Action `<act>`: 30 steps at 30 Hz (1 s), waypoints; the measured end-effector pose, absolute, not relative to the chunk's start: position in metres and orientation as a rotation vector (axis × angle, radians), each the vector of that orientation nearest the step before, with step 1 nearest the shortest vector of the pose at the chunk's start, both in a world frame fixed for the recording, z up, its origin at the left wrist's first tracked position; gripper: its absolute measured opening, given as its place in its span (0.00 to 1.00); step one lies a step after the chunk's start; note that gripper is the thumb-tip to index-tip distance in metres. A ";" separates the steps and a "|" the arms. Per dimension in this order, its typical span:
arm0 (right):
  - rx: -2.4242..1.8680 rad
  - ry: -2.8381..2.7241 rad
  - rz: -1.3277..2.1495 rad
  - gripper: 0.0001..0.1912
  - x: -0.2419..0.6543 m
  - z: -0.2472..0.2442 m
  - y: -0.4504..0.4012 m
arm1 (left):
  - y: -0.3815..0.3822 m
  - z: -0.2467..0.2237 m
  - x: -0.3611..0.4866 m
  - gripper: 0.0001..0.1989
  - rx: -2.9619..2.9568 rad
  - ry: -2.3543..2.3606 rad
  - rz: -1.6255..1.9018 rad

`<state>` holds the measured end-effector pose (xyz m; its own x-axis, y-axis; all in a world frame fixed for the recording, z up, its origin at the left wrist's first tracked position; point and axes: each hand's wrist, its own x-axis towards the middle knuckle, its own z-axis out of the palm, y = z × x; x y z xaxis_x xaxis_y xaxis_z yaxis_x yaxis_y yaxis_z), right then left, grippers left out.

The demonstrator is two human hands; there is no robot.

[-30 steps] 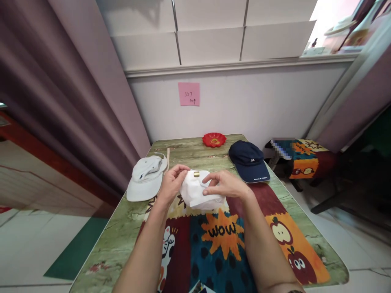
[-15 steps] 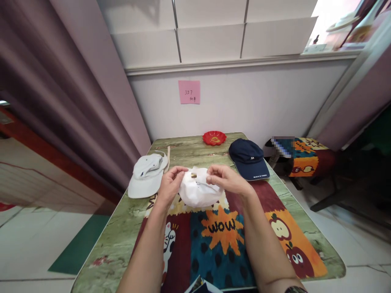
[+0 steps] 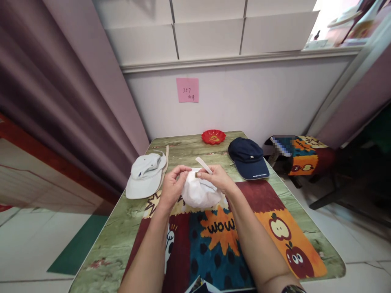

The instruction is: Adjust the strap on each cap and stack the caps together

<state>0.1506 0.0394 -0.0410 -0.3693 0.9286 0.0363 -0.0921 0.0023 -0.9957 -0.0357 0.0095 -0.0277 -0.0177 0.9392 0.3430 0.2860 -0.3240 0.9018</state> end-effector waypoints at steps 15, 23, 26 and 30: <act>-0.870 -1.253 1.528 0.17 0.141 -0.032 0.032 | -0.005 -0.012 -0.024 0.08 2.508 1.567 1.310; -0.891 -1.381 1.451 0.23 0.145 -0.026 0.032 | -0.004 -0.020 -0.022 0.08 1.891 1.411 1.492; -0.882 -1.460 1.307 0.25 0.149 -0.024 0.032 | 0.000 -0.022 -0.024 0.12 1.527 1.282 1.454; -0.991 -1.566 1.035 0.19 0.155 -0.016 0.028 | 0.001 -0.019 -0.029 0.15 1.288 1.142 1.424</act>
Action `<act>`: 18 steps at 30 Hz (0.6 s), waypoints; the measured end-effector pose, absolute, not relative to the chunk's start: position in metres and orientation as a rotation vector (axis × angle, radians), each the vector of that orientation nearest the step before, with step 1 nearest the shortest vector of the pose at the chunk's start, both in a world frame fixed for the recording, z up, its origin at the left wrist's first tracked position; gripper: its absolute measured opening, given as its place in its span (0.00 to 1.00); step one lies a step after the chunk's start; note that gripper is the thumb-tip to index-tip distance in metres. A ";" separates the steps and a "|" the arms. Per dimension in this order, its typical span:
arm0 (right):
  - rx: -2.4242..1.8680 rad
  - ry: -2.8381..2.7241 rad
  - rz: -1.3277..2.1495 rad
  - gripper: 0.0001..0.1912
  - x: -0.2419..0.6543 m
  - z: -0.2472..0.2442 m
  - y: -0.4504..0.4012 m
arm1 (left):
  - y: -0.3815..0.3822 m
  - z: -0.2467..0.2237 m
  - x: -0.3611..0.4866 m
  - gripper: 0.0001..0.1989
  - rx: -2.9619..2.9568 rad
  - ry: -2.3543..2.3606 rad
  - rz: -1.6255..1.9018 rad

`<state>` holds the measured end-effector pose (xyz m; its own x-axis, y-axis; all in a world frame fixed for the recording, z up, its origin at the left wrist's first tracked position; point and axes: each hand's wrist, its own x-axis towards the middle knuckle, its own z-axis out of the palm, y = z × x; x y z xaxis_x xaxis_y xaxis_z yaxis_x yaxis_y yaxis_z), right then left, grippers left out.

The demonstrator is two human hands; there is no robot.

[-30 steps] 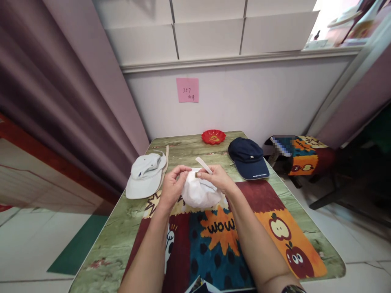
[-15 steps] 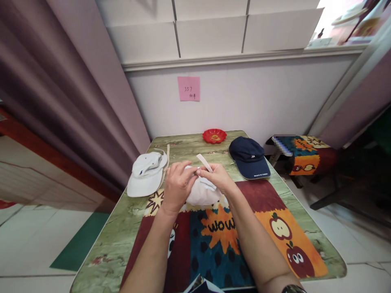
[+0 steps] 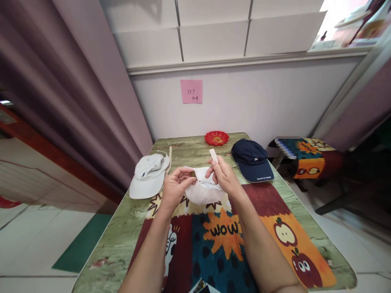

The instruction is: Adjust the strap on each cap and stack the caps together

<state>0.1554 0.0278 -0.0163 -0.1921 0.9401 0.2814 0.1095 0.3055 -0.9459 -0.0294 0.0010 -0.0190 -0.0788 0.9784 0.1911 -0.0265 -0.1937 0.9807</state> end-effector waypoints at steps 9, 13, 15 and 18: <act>-1.025 -1.797 0.839 0.15 0.164 0.001 0.013 | -0.002 -0.010 -0.037 0.18 0.974 1.093 1.343; -1.009 -1.590 1.022 0.15 0.161 -0.005 0.017 | -0.002 -0.010 -0.036 0.19 0.760 1.034 1.316; -1.038 -1.598 0.984 0.13 0.160 -0.006 0.018 | -0.001 -0.012 -0.036 0.16 0.700 1.031 1.320; -1.130 -1.720 0.855 0.13 0.160 -0.005 0.017 | 0.000 -0.016 -0.035 0.12 0.686 1.040 1.366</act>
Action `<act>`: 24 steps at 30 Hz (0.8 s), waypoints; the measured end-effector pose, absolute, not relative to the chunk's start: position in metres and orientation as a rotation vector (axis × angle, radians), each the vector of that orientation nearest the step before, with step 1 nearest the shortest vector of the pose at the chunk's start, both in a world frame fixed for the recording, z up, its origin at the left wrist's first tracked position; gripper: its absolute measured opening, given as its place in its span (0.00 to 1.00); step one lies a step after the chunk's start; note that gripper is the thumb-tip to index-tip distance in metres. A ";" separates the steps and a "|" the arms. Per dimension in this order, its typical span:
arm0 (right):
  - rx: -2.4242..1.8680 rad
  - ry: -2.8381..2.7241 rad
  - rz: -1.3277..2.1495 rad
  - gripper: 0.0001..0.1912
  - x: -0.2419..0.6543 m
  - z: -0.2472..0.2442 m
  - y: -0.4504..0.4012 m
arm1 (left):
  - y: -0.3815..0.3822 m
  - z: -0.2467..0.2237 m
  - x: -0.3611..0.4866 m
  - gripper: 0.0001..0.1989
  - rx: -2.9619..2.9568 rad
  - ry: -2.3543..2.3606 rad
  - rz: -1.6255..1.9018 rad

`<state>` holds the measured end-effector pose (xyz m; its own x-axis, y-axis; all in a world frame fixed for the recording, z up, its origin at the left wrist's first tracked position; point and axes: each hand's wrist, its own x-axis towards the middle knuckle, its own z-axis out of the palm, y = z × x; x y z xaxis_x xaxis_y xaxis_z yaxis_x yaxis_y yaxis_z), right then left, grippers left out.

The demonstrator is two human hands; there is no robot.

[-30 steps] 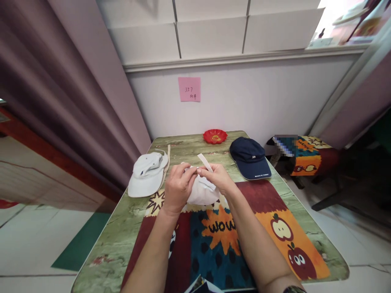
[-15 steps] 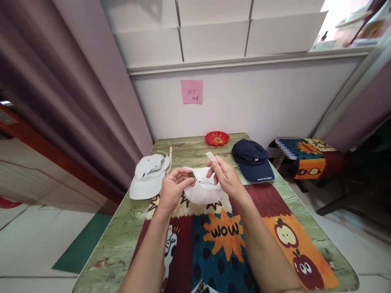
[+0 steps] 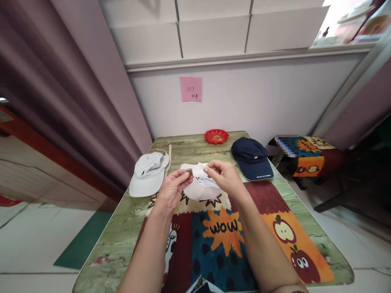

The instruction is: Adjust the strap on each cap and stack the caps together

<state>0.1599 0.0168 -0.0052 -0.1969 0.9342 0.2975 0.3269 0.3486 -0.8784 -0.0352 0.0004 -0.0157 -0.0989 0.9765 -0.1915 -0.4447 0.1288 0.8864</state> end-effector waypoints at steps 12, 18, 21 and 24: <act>-1.264 -1.855 0.711 0.13 0.148 -0.004 0.012 | -0.004 -0.013 -0.028 0.12 0.692 0.992 1.407; -1.237 -1.911 0.734 0.14 0.151 -0.002 0.011 | -0.004 -0.015 -0.028 0.12 0.708 1.003 1.383; -1.259 -1.921 0.725 0.14 0.153 0.000 0.011 | -0.004 -0.015 -0.028 0.13 0.721 1.016 1.378; -1.268 -1.919 0.714 0.14 0.154 0.001 0.010 | -0.004 -0.015 -0.027 0.14 0.735 1.020 1.379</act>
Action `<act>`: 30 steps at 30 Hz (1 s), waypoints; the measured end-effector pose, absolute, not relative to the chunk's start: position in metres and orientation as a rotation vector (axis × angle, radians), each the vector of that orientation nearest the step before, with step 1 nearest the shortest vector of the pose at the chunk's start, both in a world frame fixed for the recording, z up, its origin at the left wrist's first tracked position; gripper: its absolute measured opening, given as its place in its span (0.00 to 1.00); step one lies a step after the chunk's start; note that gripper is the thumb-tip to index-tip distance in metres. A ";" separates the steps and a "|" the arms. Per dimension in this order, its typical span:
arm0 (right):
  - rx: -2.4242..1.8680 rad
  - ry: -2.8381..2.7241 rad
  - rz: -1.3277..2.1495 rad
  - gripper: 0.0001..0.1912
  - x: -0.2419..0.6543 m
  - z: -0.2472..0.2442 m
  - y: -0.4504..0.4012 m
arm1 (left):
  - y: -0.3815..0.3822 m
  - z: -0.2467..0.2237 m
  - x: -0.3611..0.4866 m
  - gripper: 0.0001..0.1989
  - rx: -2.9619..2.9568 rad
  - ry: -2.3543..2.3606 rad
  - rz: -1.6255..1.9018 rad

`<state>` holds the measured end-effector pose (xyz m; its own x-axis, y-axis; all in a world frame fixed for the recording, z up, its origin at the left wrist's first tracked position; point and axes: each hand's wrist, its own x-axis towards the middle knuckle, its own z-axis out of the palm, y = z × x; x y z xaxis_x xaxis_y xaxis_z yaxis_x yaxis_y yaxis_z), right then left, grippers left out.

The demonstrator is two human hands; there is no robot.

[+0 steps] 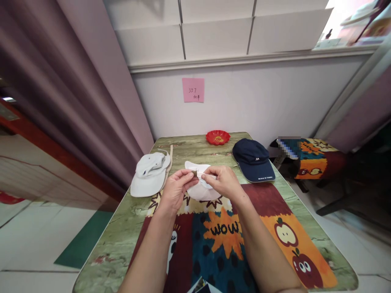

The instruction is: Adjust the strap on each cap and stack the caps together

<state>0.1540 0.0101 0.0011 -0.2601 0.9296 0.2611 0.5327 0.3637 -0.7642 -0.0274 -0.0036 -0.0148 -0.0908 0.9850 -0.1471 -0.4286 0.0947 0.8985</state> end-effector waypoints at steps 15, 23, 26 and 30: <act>-1.235 -1.921 0.762 0.09 0.160 0.001 0.011 | -0.003 -0.011 -0.026 0.18 0.788 1.089 1.368; -1.138 -1.854 0.911 0.08 0.163 -0.005 0.017 | -0.006 -0.009 -0.031 0.17 0.841 1.062 1.294; -1.129 -1.868 0.896 0.08 0.158 -0.004 0.015 | -0.007 -0.011 -0.029 0.18 0.875 1.046 1.251; -1.124 -1.878 0.878 0.08 0.153 -0.007 0.016 | -0.005 -0.015 -0.028 0.19 0.884 1.051 1.249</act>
<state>0.1534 0.0162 -0.0065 -0.3200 0.9114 0.2588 0.3859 0.3749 -0.8430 -0.0278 -0.0049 -0.0151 0.0084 0.9911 -0.1328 -0.3000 0.1292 0.9452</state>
